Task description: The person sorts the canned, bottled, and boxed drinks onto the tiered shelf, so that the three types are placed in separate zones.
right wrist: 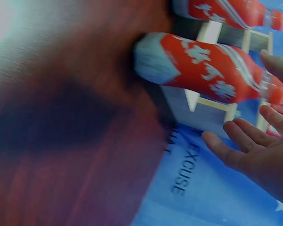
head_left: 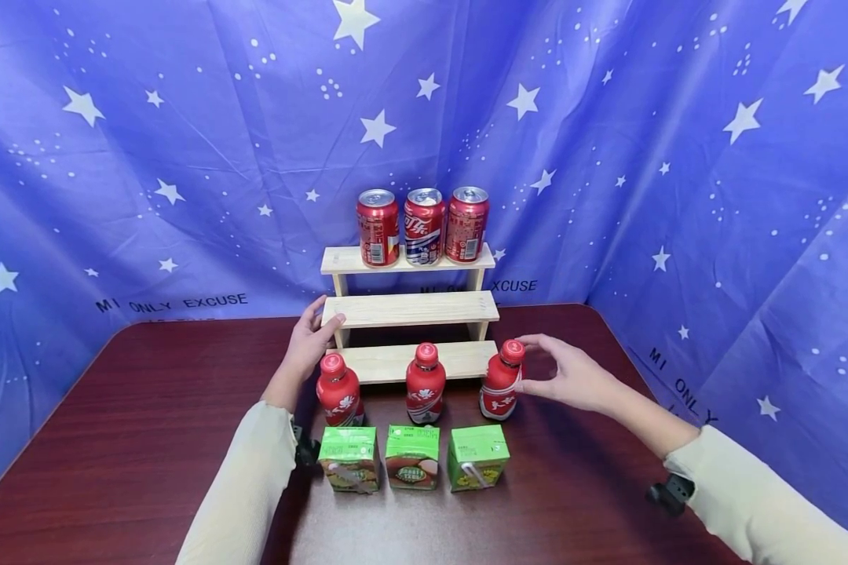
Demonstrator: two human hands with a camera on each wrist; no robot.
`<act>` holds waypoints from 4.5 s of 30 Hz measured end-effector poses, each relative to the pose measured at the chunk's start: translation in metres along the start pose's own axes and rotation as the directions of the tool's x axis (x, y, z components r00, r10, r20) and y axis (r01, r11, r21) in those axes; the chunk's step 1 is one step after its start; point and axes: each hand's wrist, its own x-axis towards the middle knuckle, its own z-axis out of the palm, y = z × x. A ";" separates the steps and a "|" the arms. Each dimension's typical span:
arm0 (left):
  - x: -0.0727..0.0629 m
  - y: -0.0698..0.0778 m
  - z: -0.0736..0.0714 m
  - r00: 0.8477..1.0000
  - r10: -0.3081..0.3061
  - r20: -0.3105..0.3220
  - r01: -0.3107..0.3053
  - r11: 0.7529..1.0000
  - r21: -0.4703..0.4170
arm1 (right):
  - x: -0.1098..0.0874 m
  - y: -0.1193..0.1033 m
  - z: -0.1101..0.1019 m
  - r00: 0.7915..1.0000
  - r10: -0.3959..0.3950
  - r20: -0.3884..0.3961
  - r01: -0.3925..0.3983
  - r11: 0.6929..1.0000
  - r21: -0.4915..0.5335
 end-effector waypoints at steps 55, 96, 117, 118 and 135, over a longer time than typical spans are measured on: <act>0.002 -0.001 -0.003 1.000 0.008 0.016 -0.008 1.000 0.000 | -0.008 0.000 0.015 0.941 0.004 -0.338 0.010 0.999 0.041; -0.014 0.026 0.003 0.999 -0.021 0.027 0.021 0.999 -0.031 | 0.071 -0.047 -0.009 0.959 0.019 -0.284 0.021 0.990 0.139; 0.001 0.002 0.000 1.000 0.016 0.011 -0.016 1.000 -0.012 | 0.111 -0.069 0.010 0.967 -0.014 -0.254 0.065 0.979 0.194; 0.002 0.002 0.000 1.000 0.016 0.013 -0.016 1.000 -0.013 | 0.113 -0.071 0.010 0.967 -0.014 -0.254 0.067 0.977 0.201; 0.002 0.002 -0.002 1.000 0.012 0.005 -0.012 1.000 -0.001 | 0.142 -0.096 0.027 0.985 0.006 -0.173 0.039 0.966 0.256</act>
